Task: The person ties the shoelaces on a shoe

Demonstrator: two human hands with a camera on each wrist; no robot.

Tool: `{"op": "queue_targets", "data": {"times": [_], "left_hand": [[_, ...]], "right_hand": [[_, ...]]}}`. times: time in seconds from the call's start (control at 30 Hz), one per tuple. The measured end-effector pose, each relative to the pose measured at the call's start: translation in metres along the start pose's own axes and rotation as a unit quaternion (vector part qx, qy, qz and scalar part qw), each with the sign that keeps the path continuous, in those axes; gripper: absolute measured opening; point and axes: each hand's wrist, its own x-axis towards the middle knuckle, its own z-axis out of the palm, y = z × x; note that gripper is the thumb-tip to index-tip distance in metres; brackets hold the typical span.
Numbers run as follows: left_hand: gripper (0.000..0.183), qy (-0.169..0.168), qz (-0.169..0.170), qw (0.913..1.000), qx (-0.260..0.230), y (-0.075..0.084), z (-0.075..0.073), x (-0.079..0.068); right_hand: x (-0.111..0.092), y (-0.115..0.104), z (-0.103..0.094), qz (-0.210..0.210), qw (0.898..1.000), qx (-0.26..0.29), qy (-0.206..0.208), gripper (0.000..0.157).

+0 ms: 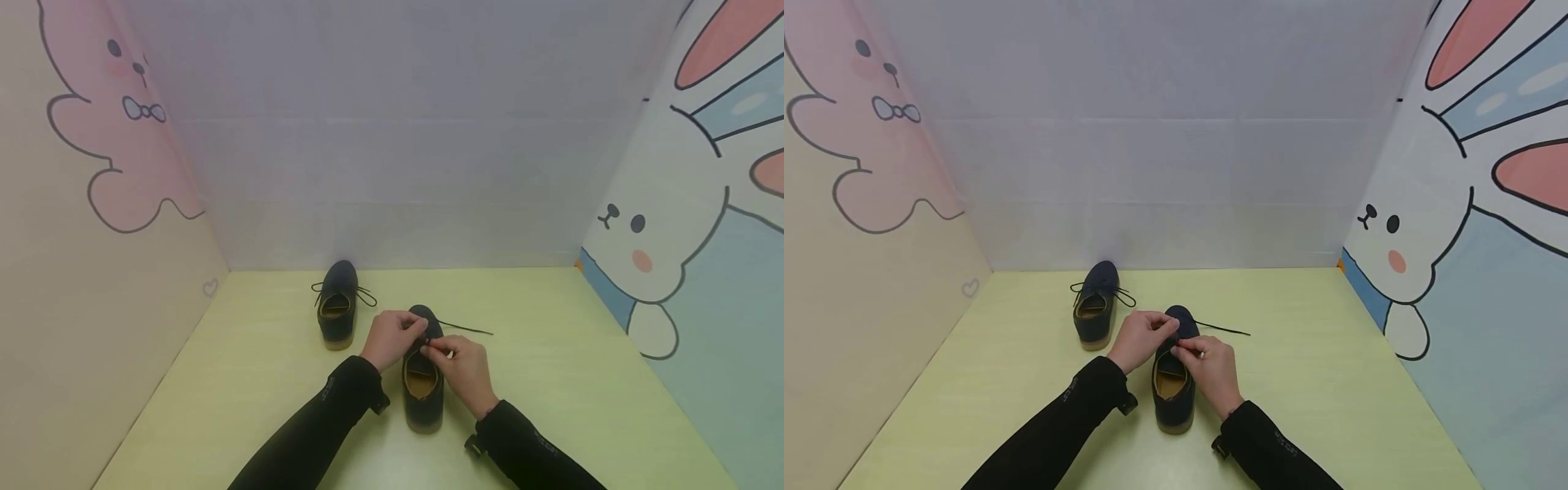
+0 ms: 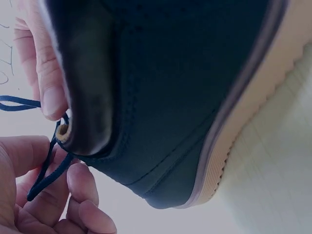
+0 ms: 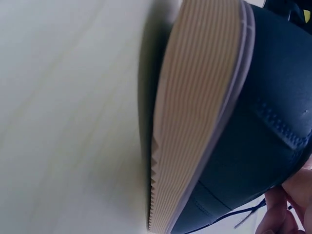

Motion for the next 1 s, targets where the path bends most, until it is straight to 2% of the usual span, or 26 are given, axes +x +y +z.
{"op": "queue_targets", "data": {"times": [0.2,0.3,0.43,0.53,0.7,1.0], "left_hand": [[0.026,-0.001,-0.011,0.9999,-0.005,-0.001,0.002,0.001],[0.025,-0.007,-0.017,0.9998,-0.01,-0.002,0.003,0.001],[0.025,-0.019,-0.026,0.9993,-0.019,-0.003,0.004,0.001],[0.025,-0.026,-0.033,0.9987,-0.027,-0.003,0.005,0.002],[0.025,-0.031,-0.039,0.9982,-0.033,-0.003,0.006,0.003],[0.025,-0.027,-0.039,0.998,-0.043,-0.004,0.005,0.003]], "right_hand": [[0.0,0.003,-0.002,0.035,0.999,0.004,-0.019,0.014],[0.001,0.007,-0.004,0.061,0.998,0.0,-0.008,0.011],[0.003,0.014,-0.006,0.077,0.997,-0.03,0.002,0.019],[0.007,0.019,-0.008,0.094,0.994,-0.042,-0.022,0.024],[0.013,0.025,-0.012,0.131,0.989,-0.018,-0.06,0.014],[0.018,0.037,-0.021,0.156,0.985,-0.029,-0.065,0.015]]}}
